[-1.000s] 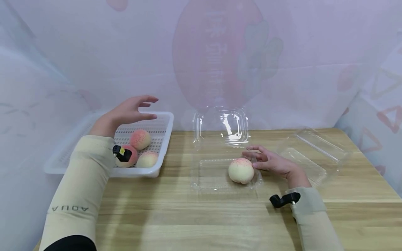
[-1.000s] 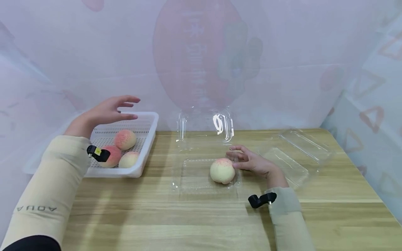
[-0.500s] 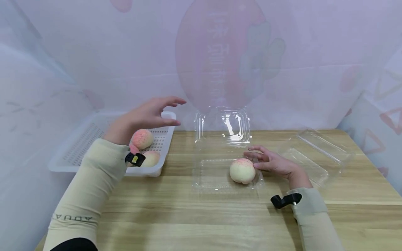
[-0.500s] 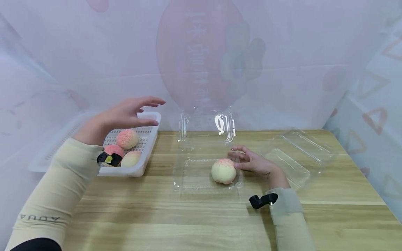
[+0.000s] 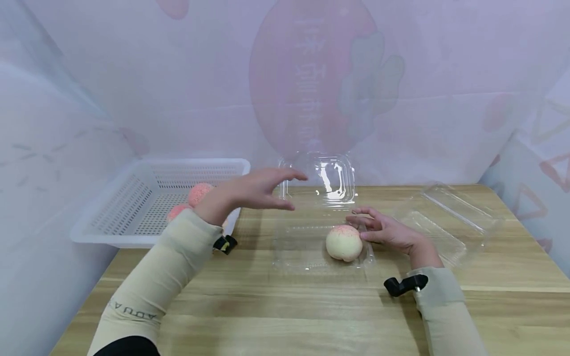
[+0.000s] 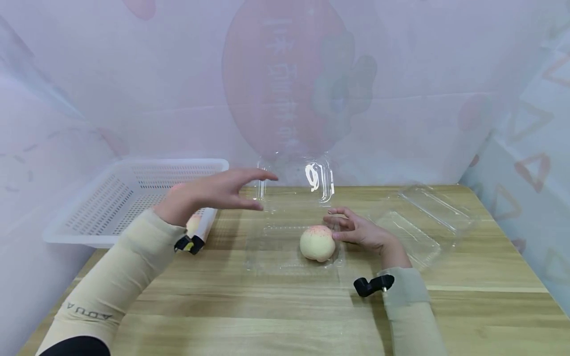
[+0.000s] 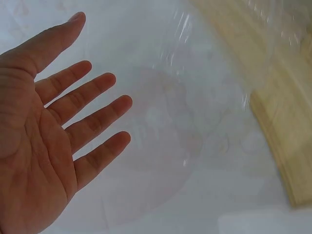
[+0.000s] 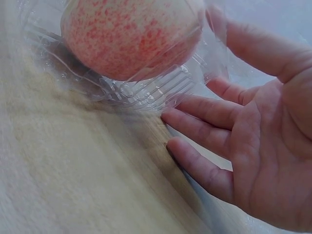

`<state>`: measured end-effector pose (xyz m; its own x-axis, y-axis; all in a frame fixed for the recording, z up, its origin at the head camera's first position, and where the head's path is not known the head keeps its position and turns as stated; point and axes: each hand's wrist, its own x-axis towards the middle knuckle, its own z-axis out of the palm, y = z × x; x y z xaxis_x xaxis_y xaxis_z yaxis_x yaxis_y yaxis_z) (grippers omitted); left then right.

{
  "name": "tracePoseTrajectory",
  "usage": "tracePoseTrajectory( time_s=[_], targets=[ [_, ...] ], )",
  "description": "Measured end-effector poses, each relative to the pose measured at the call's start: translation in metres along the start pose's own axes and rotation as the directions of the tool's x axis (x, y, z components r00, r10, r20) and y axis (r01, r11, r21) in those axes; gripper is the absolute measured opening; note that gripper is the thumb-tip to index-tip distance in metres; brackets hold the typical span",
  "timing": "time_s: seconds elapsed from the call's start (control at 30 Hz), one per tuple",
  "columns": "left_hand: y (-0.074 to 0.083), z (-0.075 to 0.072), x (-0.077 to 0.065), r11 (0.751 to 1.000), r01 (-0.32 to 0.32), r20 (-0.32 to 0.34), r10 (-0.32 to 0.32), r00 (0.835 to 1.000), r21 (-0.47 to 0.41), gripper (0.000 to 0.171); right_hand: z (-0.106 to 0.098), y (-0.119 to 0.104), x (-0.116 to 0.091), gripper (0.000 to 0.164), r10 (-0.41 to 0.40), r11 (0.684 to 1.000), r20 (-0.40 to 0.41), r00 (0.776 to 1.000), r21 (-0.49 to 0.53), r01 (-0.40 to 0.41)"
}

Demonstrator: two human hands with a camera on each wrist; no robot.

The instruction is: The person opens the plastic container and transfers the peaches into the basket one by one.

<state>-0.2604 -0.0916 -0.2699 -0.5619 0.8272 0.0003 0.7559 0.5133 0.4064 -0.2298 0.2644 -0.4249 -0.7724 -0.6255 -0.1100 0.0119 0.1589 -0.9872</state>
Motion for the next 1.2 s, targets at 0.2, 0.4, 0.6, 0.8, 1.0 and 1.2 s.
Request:
tracePoseTrajectory(
  time_s=[0.2,0.4,0.6,0.8,1.0,1.2],
  targets=[
    [0.011,0.024,0.019,0.999,-0.042,0.073,0.04,0.997,0.02,0.071,-0.001,0.0,0.001,0.078,-0.013,1.0,0.023,1.0,-0.013,0.013],
    [0.014,0.053,0.034,1.0,-0.021,0.13,0.02,0.991,0.006,0.074,-0.003,0.0,0.0,0.081,-0.046,0.996,0.039,0.998,-0.077,0.049],
    [0.018,0.072,0.048,0.999,-0.03,0.157,0.028,0.987,0.015,0.075,-0.004,-0.002,-0.001,0.087,-0.063,0.991,0.06,0.996,-0.111,0.07],
    [0.015,0.084,0.06,0.998,-0.033,0.15,0.041,0.988,-0.057,0.081,-0.005,-0.002,-0.002,0.088,-0.063,0.989,0.053,0.997,-0.134,0.07],
    [0.011,0.098,0.066,0.986,-0.061,0.158,0.086,0.984,-0.152,0.084,-0.005,-0.001,-0.002,0.087,-0.028,0.991,0.022,0.999,-0.129,0.031],
    [0.01,0.109,0.07,0.97,-0.139,0.141,0.168,0.976,-0.197,0.085,-0.005,0.001,-0.002,0.085,-0.005,0.991,0.011,1.0,-0.131,0.007]
  ],
)
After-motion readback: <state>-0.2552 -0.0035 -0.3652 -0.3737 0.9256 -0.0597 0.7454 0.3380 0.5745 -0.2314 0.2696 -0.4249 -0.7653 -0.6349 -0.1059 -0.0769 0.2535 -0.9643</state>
